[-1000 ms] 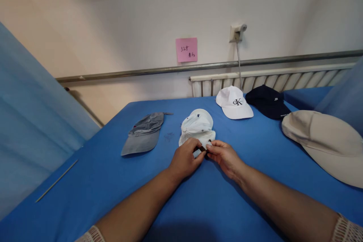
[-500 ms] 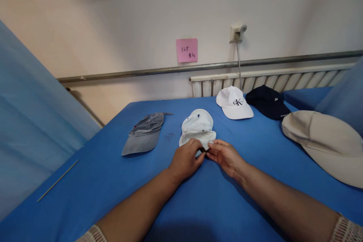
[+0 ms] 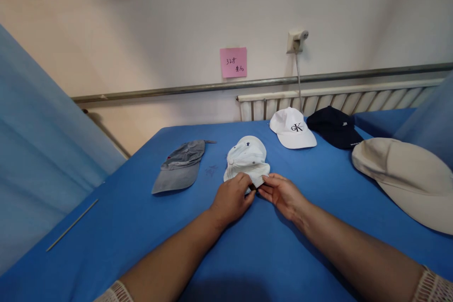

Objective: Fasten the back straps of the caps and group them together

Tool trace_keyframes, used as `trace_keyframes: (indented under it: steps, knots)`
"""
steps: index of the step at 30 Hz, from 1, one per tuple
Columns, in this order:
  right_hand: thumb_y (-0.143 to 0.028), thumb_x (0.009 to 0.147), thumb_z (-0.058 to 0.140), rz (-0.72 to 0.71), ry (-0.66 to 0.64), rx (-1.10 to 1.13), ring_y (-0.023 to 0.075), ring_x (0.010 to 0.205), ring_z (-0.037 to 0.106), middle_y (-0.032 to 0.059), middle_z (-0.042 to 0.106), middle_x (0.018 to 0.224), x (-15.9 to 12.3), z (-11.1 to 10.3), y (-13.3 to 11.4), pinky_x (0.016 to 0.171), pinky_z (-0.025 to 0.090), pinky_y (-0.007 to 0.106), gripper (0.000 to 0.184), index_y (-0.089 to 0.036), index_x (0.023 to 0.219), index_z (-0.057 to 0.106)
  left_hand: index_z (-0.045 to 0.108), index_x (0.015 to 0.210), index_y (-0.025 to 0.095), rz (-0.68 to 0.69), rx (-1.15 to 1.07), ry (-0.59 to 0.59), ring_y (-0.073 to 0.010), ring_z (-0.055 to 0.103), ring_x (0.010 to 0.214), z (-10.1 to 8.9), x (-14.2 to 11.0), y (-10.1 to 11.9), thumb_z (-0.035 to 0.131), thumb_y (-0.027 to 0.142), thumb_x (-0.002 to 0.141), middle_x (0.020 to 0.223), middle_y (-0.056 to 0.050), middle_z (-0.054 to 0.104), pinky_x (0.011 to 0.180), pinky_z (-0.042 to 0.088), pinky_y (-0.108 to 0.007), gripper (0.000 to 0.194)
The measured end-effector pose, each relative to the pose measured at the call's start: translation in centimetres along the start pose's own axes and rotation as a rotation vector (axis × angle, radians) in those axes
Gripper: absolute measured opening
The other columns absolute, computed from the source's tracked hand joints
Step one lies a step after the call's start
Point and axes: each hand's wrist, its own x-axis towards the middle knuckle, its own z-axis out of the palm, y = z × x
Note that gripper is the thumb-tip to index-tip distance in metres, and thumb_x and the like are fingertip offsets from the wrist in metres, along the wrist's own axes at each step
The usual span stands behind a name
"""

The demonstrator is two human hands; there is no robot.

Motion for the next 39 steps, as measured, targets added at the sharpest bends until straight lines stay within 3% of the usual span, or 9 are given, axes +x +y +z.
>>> trace_keyframes:
  steps: [12,22,30,34,39]
  knots:
    - [-0.019,0.067,0.079,-0.028,0.06,0.055,0.0167,0.08,0.068,0.0022,0.073,0.084,0.1,0.0,0.3,0.075,0.051,0.029,0.022,-0.02,0.075,0.059,0.054,0.092,0.021,-0.02,0.001,0.016,-0.0179,0.057,0.078,-0.1,0.0,0.2,0.056,0.025,0.085,0.091,-0.003,0.06,0.067,0.041,-0.028,0.008]
    - [-0.033,0.065,0.084,-0.116,0.011,-0.034,0.0153,0.076,0.065,0.0018,0.072,0.082,0.1,-0.1,0.3,0.068,0.048,0.026,0.029,-0.019,0.074,0.059,0.055,0.097,0.021,-0.031,-0.081,0.026,-0.0179,0.058,0.083,0.1,-0.2,-0.1,0.056,0.026,0.086,0.096,-0.003,0.061,0.071,0.043,-0.029,0.012]
    - [-0.031,0.068,0.081,-0.158,0.103,0.068,0.0147,0.068,0.066,0.0015,0.073,0.078,0.5,0.0,0.5,0.065,0.05,0.026,0.025,-0.021,0.083,0.064,0.056,0.103,0.021,-0.041,-0.186,0.074,-0.0178,0.059,0.087,0.4,-0.3,-0.5,0.057,0.026,0.087,0.099,-0.003,0.063,0.074,0.044,-0.029,0.017]
    - [-0.03,0.074,0.076,-0.112,0.062,0.083,0.0153,0.072,0.067,0.005,0.074,0.082,0.8,-0.2,0.2,0.064,0.05,0.025,0.019,-0.018,0.085,0.068,0.057,0.101,0.021,-0.044,-0.225,0.078,-0.017,0.059,0.084,0.4,-0.1,-0.8,0.058,0.028,0.086,0.096,-0.002,0.064,0.073,0.045,-0.028,0.016]
    - [-0.034,0.075,0.077,-0.025,-0.07,0.019,0.0152,0.076,0.066,0.0066,0.074,0.09,0.2,0.1,0.0,0.068,0.051,0.025,0.024,-0.016,0.089,0.068,0.057,0.101,0.021,-0.045,-0.247,0.117,-0.0167,0.06,0.084,0.6,-0.1,-0.9,0.059,0.028,0.086,0.094,-0.002,0.064,0.073,0.045,-0.028,0.016]
